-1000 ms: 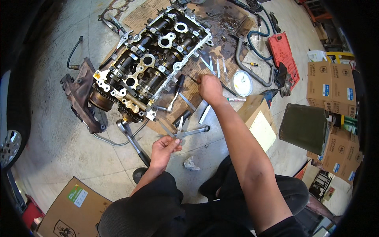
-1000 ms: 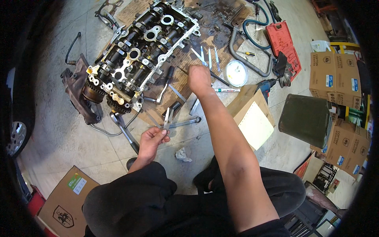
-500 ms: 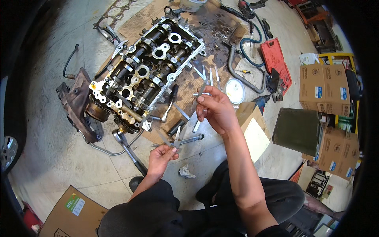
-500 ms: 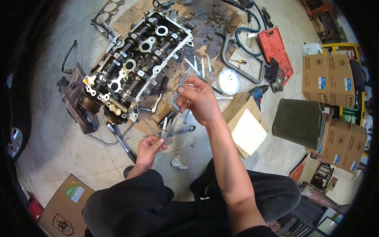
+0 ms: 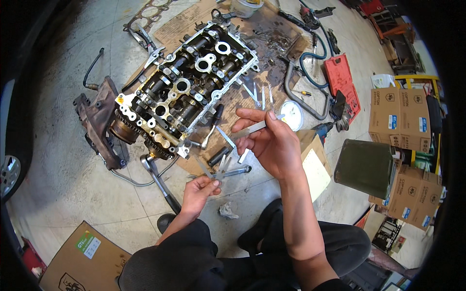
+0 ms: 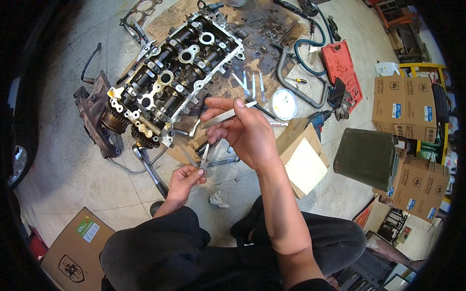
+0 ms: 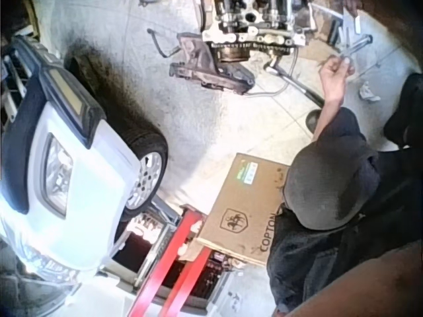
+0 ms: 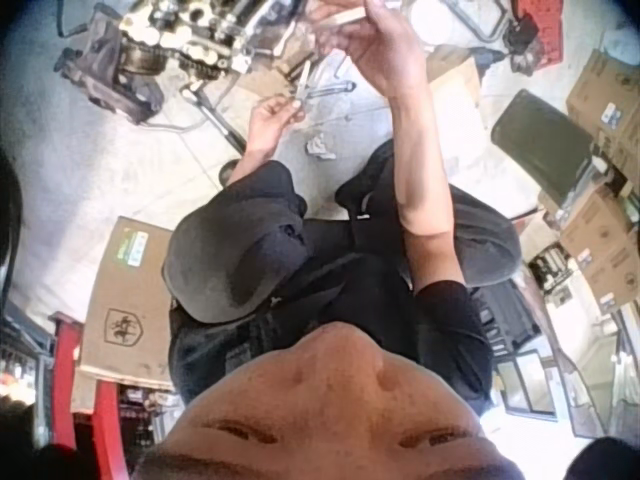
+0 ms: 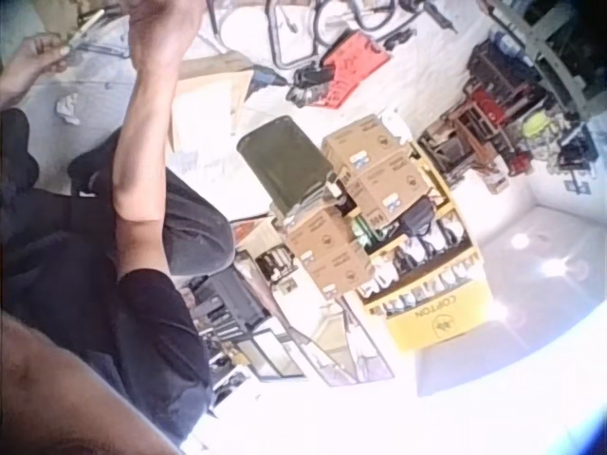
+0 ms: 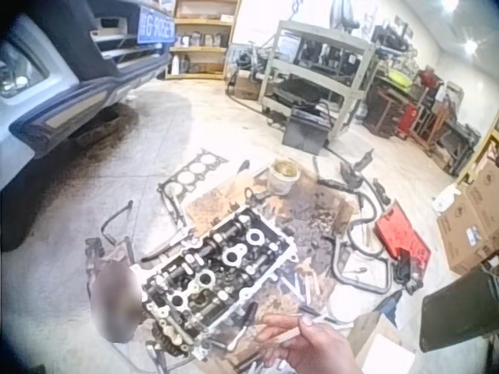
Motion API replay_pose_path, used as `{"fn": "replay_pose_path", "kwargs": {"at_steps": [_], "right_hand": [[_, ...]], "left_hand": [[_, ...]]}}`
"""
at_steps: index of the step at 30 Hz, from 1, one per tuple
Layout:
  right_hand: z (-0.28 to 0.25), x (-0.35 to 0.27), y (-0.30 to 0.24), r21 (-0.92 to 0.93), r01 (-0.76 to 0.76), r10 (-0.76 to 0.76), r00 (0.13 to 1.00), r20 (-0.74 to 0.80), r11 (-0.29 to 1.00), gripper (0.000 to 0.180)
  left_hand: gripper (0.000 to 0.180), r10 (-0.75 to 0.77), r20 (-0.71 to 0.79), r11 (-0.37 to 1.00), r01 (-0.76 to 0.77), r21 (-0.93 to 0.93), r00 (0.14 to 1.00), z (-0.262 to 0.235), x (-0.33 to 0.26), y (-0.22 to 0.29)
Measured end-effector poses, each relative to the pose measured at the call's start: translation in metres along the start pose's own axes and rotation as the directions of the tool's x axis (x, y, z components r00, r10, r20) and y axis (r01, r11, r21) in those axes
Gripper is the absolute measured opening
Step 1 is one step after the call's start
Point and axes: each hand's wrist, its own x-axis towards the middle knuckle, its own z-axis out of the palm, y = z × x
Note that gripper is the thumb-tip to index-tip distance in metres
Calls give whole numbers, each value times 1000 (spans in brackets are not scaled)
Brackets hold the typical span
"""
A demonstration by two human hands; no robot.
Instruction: The person measures valve clearances on a disassembled engine block using feeler gauges and a torque wrench, then records the measurements on a notepad. The person repeatedly inserts gauges between camshaft lobes and valve stems, checks tightness, and writes down values.
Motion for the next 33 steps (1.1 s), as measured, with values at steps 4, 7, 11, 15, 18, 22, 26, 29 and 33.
{"fn": "replay_pose_path", "kwargs": {"at_steps": [4, 7, 11, 15, 18, 22, 26, 29, 33], "right_hand": [[5, -5, -3, 41, 27, -29, 998, 62, 999, 54], [8, -6, -3, 82, 18, -27, 994, 104, 996, 55], [10, -7, -2, 98, 14, -26, 992, 122, 995, 56], [10, -6, 0, 82, 19, -28, 993, 117, 996, 55], [10, -6, 1, 67, 20, -28, 993, 118, 998, 54], [9, -6, -2, 44, 26, -31, 992, 120, 999, 51], [6, -5, -1, 48, 28, -33, 992, 119, 998, 44], [5, -4, 3, 23, 44, -46, 993, 110, 999, 36], [2, -2, 11, -37, 89, -89, 996, -4, 995, 33]], "left_hand": [[10, -11, -3, 1000, 11, -23, 1000, 3, -1, 1], [10, -3, -5, 1000, 3, -31, 1000, 3, -1, -1], [12, 1, 12, 1000, -1, -28, 1000, 1, -1, -3], [11, -11, -2, 1000, 11, -27, 1000, 2, -2, -2], [10, -15, -10, 1000, 15, -24, 1000, 2, -3, -1], [10, -11, -1, 999, 11, -35, 1000, 3, -3, 1], [10, -7, 3, 999, 7, -51, 1000, 1, -2, -4], [9, -3, 7, 999, 3, -49, 1000, 0, -2, -4], [10, -22, -8, 999, 21, -33, 1000, 2, -2, -1]]}}
